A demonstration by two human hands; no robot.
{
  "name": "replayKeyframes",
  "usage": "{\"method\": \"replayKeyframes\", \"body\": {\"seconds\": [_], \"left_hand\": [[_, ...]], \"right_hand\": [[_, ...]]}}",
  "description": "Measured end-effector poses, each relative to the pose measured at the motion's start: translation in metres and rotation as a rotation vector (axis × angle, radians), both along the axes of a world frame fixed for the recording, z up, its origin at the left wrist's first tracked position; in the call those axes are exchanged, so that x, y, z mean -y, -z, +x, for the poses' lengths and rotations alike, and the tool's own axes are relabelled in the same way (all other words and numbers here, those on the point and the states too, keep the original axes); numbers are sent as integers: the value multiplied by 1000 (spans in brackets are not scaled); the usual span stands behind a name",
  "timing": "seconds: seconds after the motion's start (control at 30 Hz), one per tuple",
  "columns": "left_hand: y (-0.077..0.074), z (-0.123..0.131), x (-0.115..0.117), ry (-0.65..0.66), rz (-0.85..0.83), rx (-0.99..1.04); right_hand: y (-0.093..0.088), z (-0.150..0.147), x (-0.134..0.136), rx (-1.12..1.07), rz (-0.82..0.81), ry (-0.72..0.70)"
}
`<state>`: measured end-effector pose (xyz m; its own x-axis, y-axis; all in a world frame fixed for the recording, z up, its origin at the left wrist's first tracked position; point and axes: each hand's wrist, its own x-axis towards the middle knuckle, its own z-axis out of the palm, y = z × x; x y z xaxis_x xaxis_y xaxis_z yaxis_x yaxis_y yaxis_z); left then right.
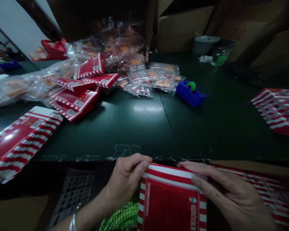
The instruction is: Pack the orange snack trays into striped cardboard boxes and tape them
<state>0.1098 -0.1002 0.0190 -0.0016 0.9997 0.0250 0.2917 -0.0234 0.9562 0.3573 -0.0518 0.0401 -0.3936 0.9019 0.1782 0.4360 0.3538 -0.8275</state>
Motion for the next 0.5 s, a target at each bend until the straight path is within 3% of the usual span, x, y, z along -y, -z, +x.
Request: {"method": "replayKeyframes", "body": {"seconds": [0.07,0.13,0.3,0.5], "left_hand": [[5,4,10,22,157,-92],[9,4,13,56,188,-90],[9,0,-7,153,-226,178],[1,0,-14,158,-225,116]], "right_hand": [[14,4,7,-18,37,26],[26,3,12,-18,52,34],[44,-10,23,-60,81,96],[42,-15,21,-482,-369,134]]}}
